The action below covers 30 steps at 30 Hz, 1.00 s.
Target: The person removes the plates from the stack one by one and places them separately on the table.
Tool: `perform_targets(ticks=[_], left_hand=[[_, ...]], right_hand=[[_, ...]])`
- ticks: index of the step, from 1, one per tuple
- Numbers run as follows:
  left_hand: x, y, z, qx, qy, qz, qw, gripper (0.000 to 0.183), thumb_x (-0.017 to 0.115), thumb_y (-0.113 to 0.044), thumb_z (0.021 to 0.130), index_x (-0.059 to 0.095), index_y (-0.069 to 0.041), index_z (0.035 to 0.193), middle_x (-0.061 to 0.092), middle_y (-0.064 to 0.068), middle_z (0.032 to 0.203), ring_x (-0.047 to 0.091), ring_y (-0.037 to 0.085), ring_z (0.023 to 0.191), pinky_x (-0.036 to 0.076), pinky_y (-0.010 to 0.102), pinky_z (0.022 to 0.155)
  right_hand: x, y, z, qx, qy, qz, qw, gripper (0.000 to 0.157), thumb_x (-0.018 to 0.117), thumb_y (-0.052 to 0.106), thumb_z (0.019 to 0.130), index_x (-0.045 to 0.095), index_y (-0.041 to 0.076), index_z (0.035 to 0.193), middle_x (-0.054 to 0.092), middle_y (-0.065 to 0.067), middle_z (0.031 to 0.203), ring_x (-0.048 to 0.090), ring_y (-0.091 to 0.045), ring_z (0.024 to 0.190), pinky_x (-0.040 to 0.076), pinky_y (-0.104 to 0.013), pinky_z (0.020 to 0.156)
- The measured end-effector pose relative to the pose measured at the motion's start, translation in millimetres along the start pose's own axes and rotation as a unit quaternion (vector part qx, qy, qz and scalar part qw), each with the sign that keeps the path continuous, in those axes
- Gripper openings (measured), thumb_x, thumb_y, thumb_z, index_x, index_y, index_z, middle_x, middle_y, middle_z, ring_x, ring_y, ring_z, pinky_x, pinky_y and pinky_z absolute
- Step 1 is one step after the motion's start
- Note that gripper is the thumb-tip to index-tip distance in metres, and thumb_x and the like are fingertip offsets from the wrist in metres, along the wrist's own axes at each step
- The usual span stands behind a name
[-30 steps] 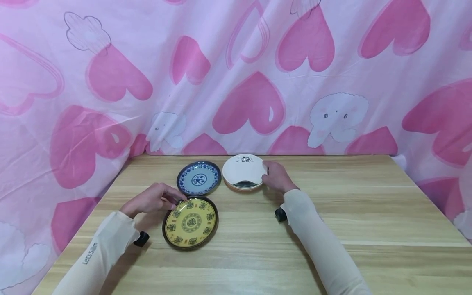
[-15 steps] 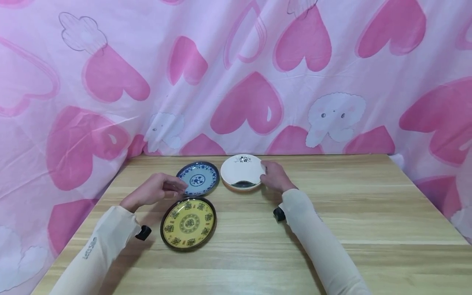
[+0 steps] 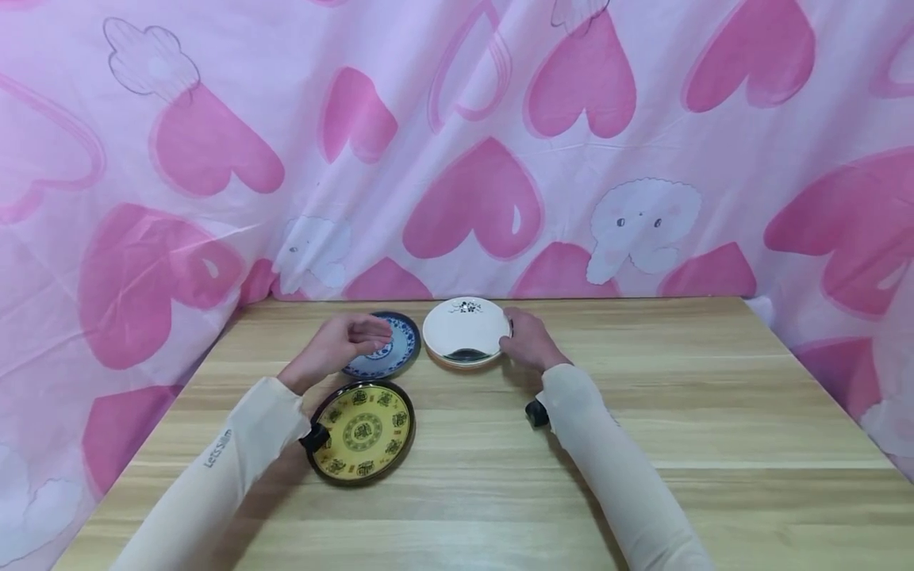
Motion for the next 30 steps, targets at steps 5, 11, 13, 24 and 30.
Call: perform_targets(ticks=[5,11,13,24,30], left_hand=[[6.3,-9.9,12.1,-0.009,-0.01,-0.008,0.9999,0.037,0.064,-0.006,0.095,0.061,-0.002,0.132,0.071,0.014,0.126,0.068,0.029,0.116,0.057,0.038,0.099],[19.5,-15.4,26.1,-0.024,0.002,-0.012,0.9996,0.037,0.064,-0.01,0.097,0.061,-0.002,0.133,0.07,0.013,0.127,0.067,0.029,0.119,0.056,0.038,0.101],[23.5,-16.9,29.8,-0.022,0.004,-0.018,0.9996,0.036,0.063,-0.009,0.097,0.061,-0.001,0.132,0.07,0.015,0.127,0.067,0.029,0.119,0.056,0.038,0.102],[34.8,-15.1,48.7,-0.058,-0.016,0.004,0.9982,0.03,0.063,-0.005,0.095,0.065,-0.001,0.125,0.07,0.015,0.122,0.064,0.029,0.116,0.055,0.039,0.101],[39.7,-7.6,51.9,-0.091,-0.018,0.026,0.9954,0.028,0.064,-0.008,0.095,0.069,-0.001,0.121,0.071,0.016,0.121,0.066,0.029,0.115,0.056,0.039,0.1]], right_hand=[[-1.9,2,1,0.002,-0.001,-0.004,1.0,0.06,0.054,0.006,0.091,0.039,-0.006,0.148,0.055,-0.032,0.14,0.054,-0.043,0.13,0.043,-0.054,0.113],[-3.4,2,2,0.006,0.001,-0.008,1.0,0.061,0.055,0.006,0.092,0.038,-0.007,0.149,0.051,-0.032,0.144,0.05,-0.044,0.133,0.041,-0.055,0.115],[-3.4,1,2,0.011,0.001,-0.005,1.0,0.061,0.055,0.007,0.092,0.038,-0.006,0.149,0.051,-0.031,0.144,0.05,-0.044,0.134,0.041,-0.055,0.115],[-4.6,-3,2,0.013,-0.008,0.005,1.0,0.06,0.056,0.005,0.091,0.04,-0.006,0.147,0.053,-0.031,0.142,0.052,-0.043,0.132,0.043,-0.054,0.114],[1.8,-5,1,0.015,-0.011,0.019,1.0,0.06,0.055,0.004,0.091,0.04,-0.005,0.148,0.053,-0.029,0.143,0.053,-0.041,0.131,0.044,-0.052,0.113]])
Point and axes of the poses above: each hand's wrist, its own z-axis towards the middle knuckle, its own x-axis out of the palm, y = z × x, the point moved 9 cm from there along z, towards the middle knuckle
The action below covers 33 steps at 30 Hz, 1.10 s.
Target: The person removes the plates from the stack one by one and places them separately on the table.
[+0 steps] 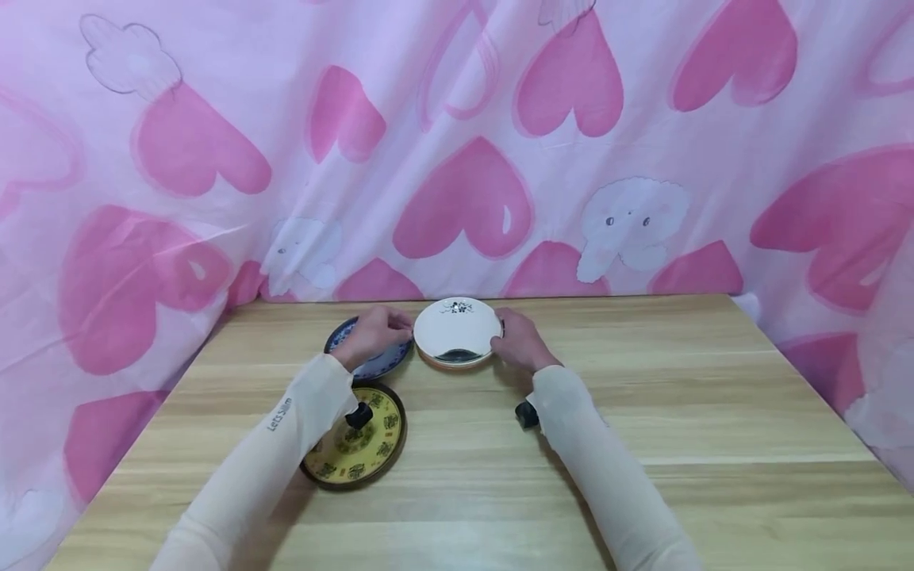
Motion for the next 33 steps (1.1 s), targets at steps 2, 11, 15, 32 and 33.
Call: perform_targets(ticks=[2,11,15,32,33], left_hand=[[-1.2,1.7,0.3,-0.005,-0.005,0.006,1.0,0.028,0.064,-0.008,0.094,0.069,-0.001,0.121,0.071,0.016,0.121,0.066,0.028,0.115,0.056,0.039,0.1],[-1.5,-0.4,3.0,-0.014,-0.024,0.037,0.9989,0.03,0.069,-0.011,0.091,0.07,-0.002,0.12,0.072,0.014,0.119,0.067,0.027,0.114,0.057,0.039,0.097],[1.1,-1.7,5.8,-0.021,-0.029,0.039,0.9986,0.03,0.073,-0.011,0.089,0.07,-0.003,0.118,0.072,0.013,0.117,0.067,0.027,0.112,0.057,0.038,0.097],[3.2,-1.6,9.3,-0.018,-0.05,0.051,0.9973,0.031,0.082,-0.012,0.081,0.073,-0.005,0.109,0.071,0.012,0.113,0.063,0.025,0.106,0.055,0.038,0.095],[3.4,-0.7,9.7,-0.017,-0.049,0.048,0.9975,0.031,0.082,-0.012,0.081,0.073,-0.005,0.11,0.07,0.012,0.114,0.063,0.025,0.107,0.055,0.038,0.096]], right_hand=[[2.0,1.5,0.7,0.0,0.001,0.002,1.0,0.06,0.055,0.004,0.091,0.04,-0.005,0.148,0.053,-0.029,0.144,0.053,-0.04,0.131,0.044,-0.052,0.114],[4.3,0.8,0.7,-0.003,0.003,0.005,1.0,0.06,0.058,0.004,0.089,0.043,-0.005,0.147,0.054,-0.027,0.143,0.053,-0.038,0.129,0.044,-0.052,0.113],[3.3,-0.2,0.4,-0.007,0.002,0.002,1.0,0.06,0.058,0.004,0.089,0.044,-0.005,0.146,0.056,-0.027,0.14,0.055,-0.038,0.126,0.046,-0.051,0.111],[0.4,6.6,-0.2,-0.034,0.016,0.015,0.999,0.055,0.064,0.007,0.09,0.047,-0.01,0.14,0.058,-0.03,0.132,0.057,-0.042,0.121,0.047,-0.052,0.107],[0.8,6.9,0.0,-0.037,0.017,0.014,0.999,0.054,0.064,0.007,0.09,0.048,-0.01,0.138,0.058,-0.029,0.13,0.058,-0.041,0.119,0.048,-0.051,0.106]])
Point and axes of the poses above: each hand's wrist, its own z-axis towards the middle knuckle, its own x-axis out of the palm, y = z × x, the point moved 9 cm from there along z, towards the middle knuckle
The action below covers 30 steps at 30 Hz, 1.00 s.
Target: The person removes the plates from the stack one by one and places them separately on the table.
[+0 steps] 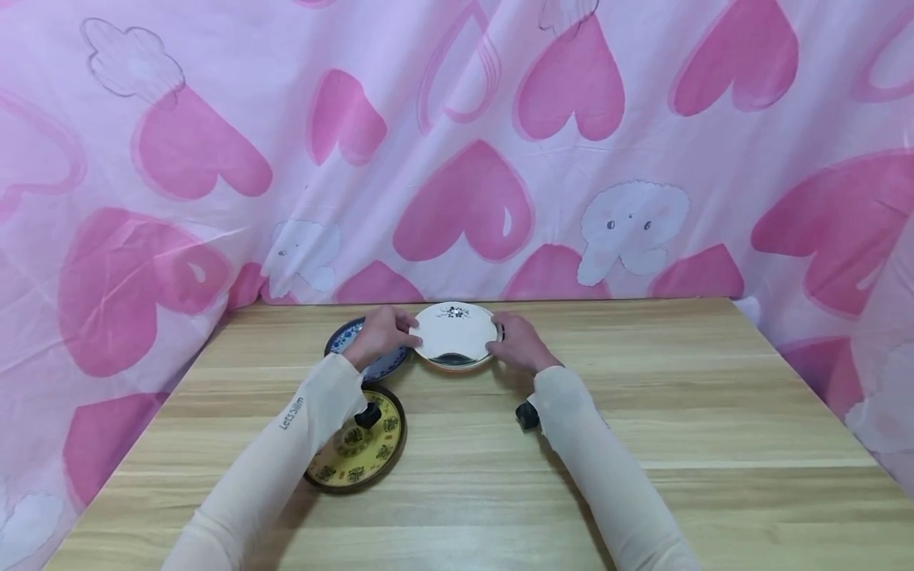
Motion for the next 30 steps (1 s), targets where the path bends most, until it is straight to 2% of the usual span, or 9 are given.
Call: perform_targets(ticks=[4,9,11,17,19,25,30], left_hand=[[0.9,1.8,0.9,0.0,0.01,-0.01,0.9999,0.033,0.082,-0.012,0.081,0.072,-0.004,0.112,0.07,0.013,0.117,0.062,0.026,0.109,0.054,0.039,0.097],[-2.3,3.4,0.1,-0.01,0.007,-0.017,0.9998,0.036,0.081,-0.009,0.081,0.071,-0.003,0.115,0.071,0.015,0.118,0.063,0.027,0.11,0.055,0.039,0.098],[-3.2,3.2,0.1,-0.01,0.003,-0.021,0.9997,0.036,0.081,-0.008,0.08,0.072,-0.003,0.115,0.071,0.015,0.117,0.064,0.027,0.11,0.055,0.038,0.097],[-3.3,2.2,0.2,-0.002,0.003,-0.015,0.9999,0.035,0.08,-0.007,0.081,0.072,-0.002,0.114,0.071,0.015,0.117,0.064,0.027,0.11,0.056,0.038,0.097],[-3.4,2.6,-0.4,-0.003,0.007,-0.018,0.9998,0.036,0.078,-0.005,0.081,0.071,-0.002,0.117,0.07,0.016,0.119,0.064,0.028,0.111,0.056,0.039,0.098],[-6.7,2.4,-2.3,-0.001,0.015,-0.032,0.9994,0.039,0.074,-0.003,0.083,0.068,-0.001,0.122,0.067,0.018,0.123,0.061,0.031,0.115,0.056,0.04,0.097],[-8.8,2.7,-3.9,0.01,0.022,-0.044,0.9988,0.04,0.07,0.001,0.084,0.067,0.001,0.124,0.067,0.02,0.124,0.062,0.032,0.114,0.059,0.037,0.091]], right_hand=[[2.1,-1.8,-0.9,0.006,0.018,0.001,1.0,0.047,0.061,0.01,0.093,0.052,-0.007,0.136,0.06,-0.026,0.124,0.057,-0.034,0.114,0.048,-0.048,0.102],[7.3,-6.6,-1.3,0.033,0.052,0.017,0.998,0.056,0.054,0.014,0.099,0.04,-0.003,0.15,0.046,-0.026,0.151,0.047,-0.034,0.133,0.041,-0.051,0.115],[7.5,-7.5,-0.9,0.038,0.054,0.019,0.998,0.058,0.051,0.013,0.099,0.035,-0.003,0.153,0.041,-0.026,0.155,0.045,-0.033,0.136,0.041,-0.05,0.116],[2.7,-2.9,1.7,0.016,0.034,-0.021,0.999,0.051,0.052,0.005,0.095,0.045,-0.007,0.145,0.057,-0.028,0.139,0.054,-0.035,0.126,0.045,-0.05,0.111],[2.6,-3.2,3.1,0.02,0.033,-0.03,0.999,0.05,0.054,0.005,0.094,0.048,-0.006,0.143,0.06,-0.027,0.135,0.056,-0.034,0.122,0.046,-0.05,0.11],[1.8,-5.6,4.0,0.044,0.039,-0.039,0.998,0.055,0.057,0.007,0.093,0.047,-0.003,0.146,0.061,-0.024,0.132,0.055,-0.03,0.114,0.049,-0.043,0.102],[1.2,-6.8,4.6,0.047,0.04,-0.049,0.997,0.058,0.057,0.008,0.092,0.045,-0.002,0.147,0.062,-0.023,0.124,0.055,-0.029,0.106,0.049,-0.033,0.086]])
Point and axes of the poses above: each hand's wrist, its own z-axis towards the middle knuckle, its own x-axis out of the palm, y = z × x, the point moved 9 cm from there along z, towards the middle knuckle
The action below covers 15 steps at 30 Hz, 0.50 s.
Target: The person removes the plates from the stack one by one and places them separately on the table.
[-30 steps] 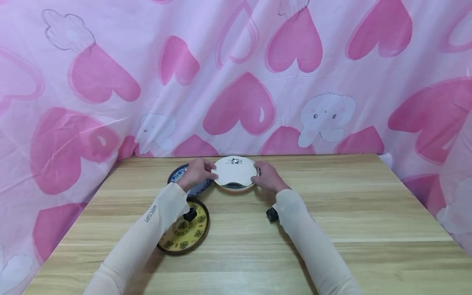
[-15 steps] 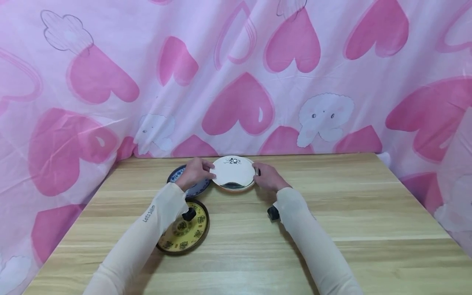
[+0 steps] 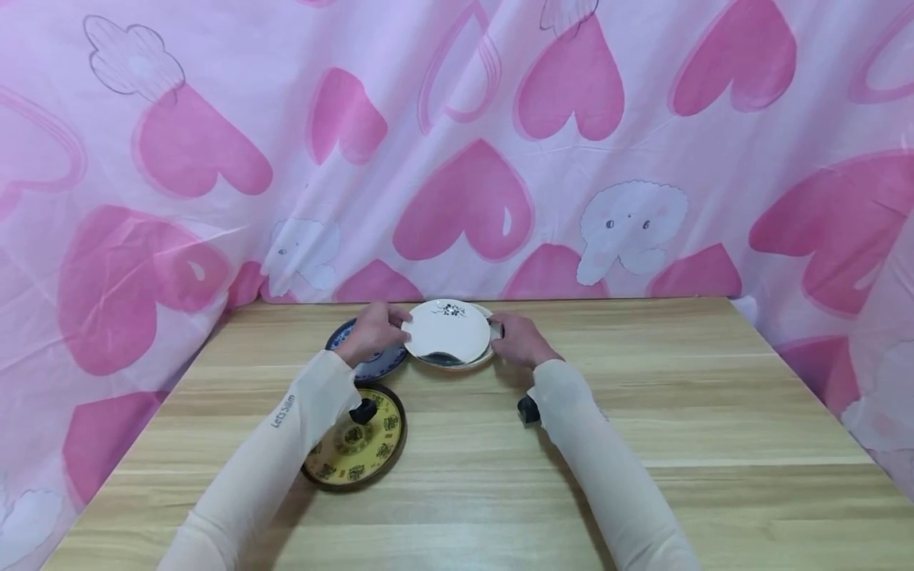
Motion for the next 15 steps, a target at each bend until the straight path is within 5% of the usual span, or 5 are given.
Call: perform_targets(ticks=[8,15], left_hand=[[-1.6,-3.4,-8.5,0.02,0.025,-0.019,0.9993,0.042,0.066,0.008,0.082,0.068,-0.001,0.123,0.067,0.018,0.118,0.062,0.029,0.109,0.059,0.029,0.079],[2.3,-4.7,-11.2,0.034,0.046,-0.012,0.9983,0.042,0.067,0.008,0.082,0.068,-0.002,0.123,0.068,0.017,0.121,0.062,0.029,0.112,0.058,0.034,0.092]], right_hand=[[0.3,4,1,-0.024,-0.012,-0.017,0.999,0.055,0.059,0.006,0.09,0.049,-0.005,0.143,0.067,-0.023,0.111,0.058,-0.027,0.094,0.05,-0.032,0.079],[-0.1,5,1,-0.033,-0.014,-0.029,0.999,0.054,0.063,0.014,0.093,0.05,-0.004,0.143,0.069,-0.024,0.116,0.062,-0.031,0.103,0.053,-0.044,0.094]])
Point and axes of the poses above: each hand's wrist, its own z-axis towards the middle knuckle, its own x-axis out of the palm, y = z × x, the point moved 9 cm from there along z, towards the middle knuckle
